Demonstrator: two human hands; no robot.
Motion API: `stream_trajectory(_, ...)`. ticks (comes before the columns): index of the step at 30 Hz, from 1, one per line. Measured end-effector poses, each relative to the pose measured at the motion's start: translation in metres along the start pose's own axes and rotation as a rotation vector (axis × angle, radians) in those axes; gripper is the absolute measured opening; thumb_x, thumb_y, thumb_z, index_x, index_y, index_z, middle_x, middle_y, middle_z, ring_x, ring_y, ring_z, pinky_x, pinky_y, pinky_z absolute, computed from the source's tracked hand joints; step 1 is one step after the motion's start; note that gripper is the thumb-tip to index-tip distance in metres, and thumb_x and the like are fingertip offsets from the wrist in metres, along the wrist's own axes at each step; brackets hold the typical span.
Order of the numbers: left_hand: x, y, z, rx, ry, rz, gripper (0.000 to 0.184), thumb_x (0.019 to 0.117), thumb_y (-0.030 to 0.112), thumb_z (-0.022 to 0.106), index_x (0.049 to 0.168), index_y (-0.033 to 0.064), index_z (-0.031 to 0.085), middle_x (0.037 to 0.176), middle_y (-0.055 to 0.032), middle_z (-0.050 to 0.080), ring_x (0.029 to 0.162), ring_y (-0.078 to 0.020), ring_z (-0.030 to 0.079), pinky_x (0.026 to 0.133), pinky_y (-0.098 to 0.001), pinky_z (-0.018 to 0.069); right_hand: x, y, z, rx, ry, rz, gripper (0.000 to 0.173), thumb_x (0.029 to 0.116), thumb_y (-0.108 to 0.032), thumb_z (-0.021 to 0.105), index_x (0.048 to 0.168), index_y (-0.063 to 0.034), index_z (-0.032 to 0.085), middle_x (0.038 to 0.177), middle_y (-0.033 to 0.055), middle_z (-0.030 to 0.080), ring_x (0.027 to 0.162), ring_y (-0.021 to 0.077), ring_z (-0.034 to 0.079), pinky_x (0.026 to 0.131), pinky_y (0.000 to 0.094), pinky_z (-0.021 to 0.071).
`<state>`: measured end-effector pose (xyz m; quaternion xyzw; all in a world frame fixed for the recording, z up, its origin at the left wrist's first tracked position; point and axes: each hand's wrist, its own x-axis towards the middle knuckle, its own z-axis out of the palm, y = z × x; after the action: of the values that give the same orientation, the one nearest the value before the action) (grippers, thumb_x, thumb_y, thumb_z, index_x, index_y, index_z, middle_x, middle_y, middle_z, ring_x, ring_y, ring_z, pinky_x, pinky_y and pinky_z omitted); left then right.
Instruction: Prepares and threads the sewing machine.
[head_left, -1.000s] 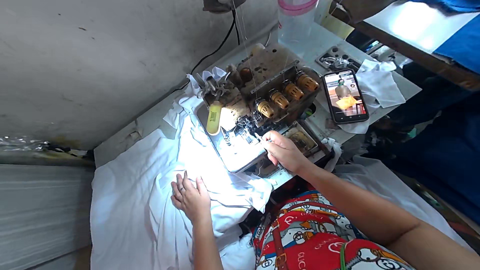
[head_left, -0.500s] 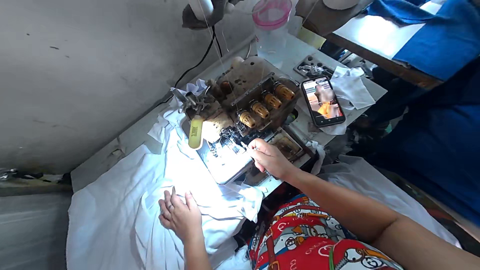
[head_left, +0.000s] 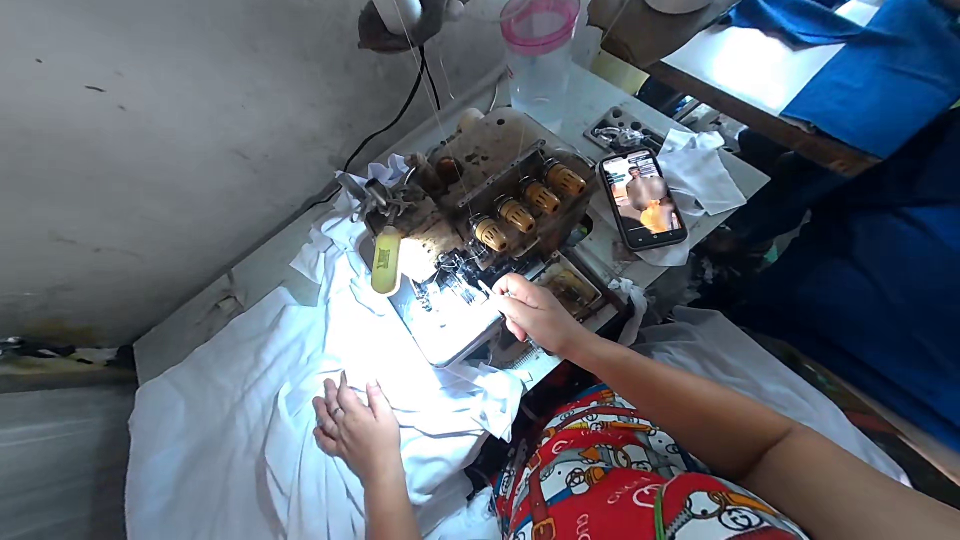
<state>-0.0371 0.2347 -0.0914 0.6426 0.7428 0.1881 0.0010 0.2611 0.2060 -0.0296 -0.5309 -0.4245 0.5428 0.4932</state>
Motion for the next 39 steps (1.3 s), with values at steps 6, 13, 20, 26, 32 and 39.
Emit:
stream_trajectory(6,0.0005,-0.0002,-0.0002,-0.013,-0.011,-0.006,0.055,0.1063,0.039,0.041,0.145,0.0015,0.053,0.157,-0.0225,0.044,0.149,-0.0463,0.031,0.117,-0.0681,0.0164,-0.0007,-0.0003,0.0001,-0.018,0.004,0.003,0.017,0.106,-0.011,0.043,0.102,-0.0015,0.057,0.058,-0.0063,0.044,0.05,0.0,0.045,0.054,0.0162,0.0407)
stream_trajectory(13,0.0,0.0012,-0.0015,-0.007,-0.011,-0.006,0.056,0.1059,0.039,0.042,0.146,0.0019,0.053,0.157,-0.022,0.044,0.15,-0.0458,0.032,0.118,-0.0678,0.0164,-0.001,0.0006,0.0008,-0.008,0.01,-0.005,0.017,0.106,-0.012,0.044,0.1,-0.0022,0.057,0.058,-0.006,0.045,0.05,0.0001,0.046,0.053,0.0161,0.0408)
stream_trajectory(20,-0.0003,0.0023,-0.0015,0.002,-0.009,-0.015,0.055,0.1064,0.038,0.041,0.146,0.0018,0.053,0.157,-0.0221,0.044,0.149,-0.0459,0.032,0.118,-0.0676,0.017,-0.0007,-0.0001,0.0009,-0.008,0.012,-0.003,0.016,0.1056,-0.011,0.044,0.101,-0.0016,0.057,0.058,-0.0054,0.045,0.05,0.0002,0.046,0.054,0.0165,0.0412)
stream_trajectory(26,0.0004,0.0012,-0.0026,-0.002,-0.027,-0.01,0.057,0.1061,0.041,0.04,0.147,0.0031,0.053,0.158,-0.0215,0.043,0.149,-0.0464,0.032,0.118,-0.068,0.0169,-0.0007,0.0009,0.0015,-0.002,0.016,-0.011,0.017,0.1056,-0.011,0.044,0.1,-0.0019,0.057,0.058,-0.0056,0.046,0.05,0.0001,0.046,0.053,0.0161,0.0413)
stream_trajectory(32,0.0006,0.001,-0.0008,-0.008,-0.012,-0.016,0.056,0.106,0.04,0.041,0.147,0.0031,0.053,0.158,-0.0213,0.043,0.15,-0.0452,0.032,0.118,-0.0672,0.0164,-0.0006,0.0005,0.0012,-0.005,0.017,-0.008,0.016,0.1056,-0.01,0.044,0.101,-0.0011,0.057,0.058,-0.0054,0.046,0.05,0.0002,0.046,0.053,0.0159,0.041)
stream_trajectory(39,0.0006,0.0006,-0.0029,-0.009,-0.022,-0.011,0.055,0.1057,0.038,0.043,0.146,0.0024,0.053,0.158,-0.0218,0.043,0.149,-0.0468,0.032,0.117,-0.069,0.0169,-0.0009,0.001,0.002,-0.01,0.019,-0.021,0.016,0.1052,-0.01,0.044,0.1,-0.0013,0.057,0.058,-0.0054,0.045,0.05,0.0002,0.046,0.053,0.0161,0.0409)
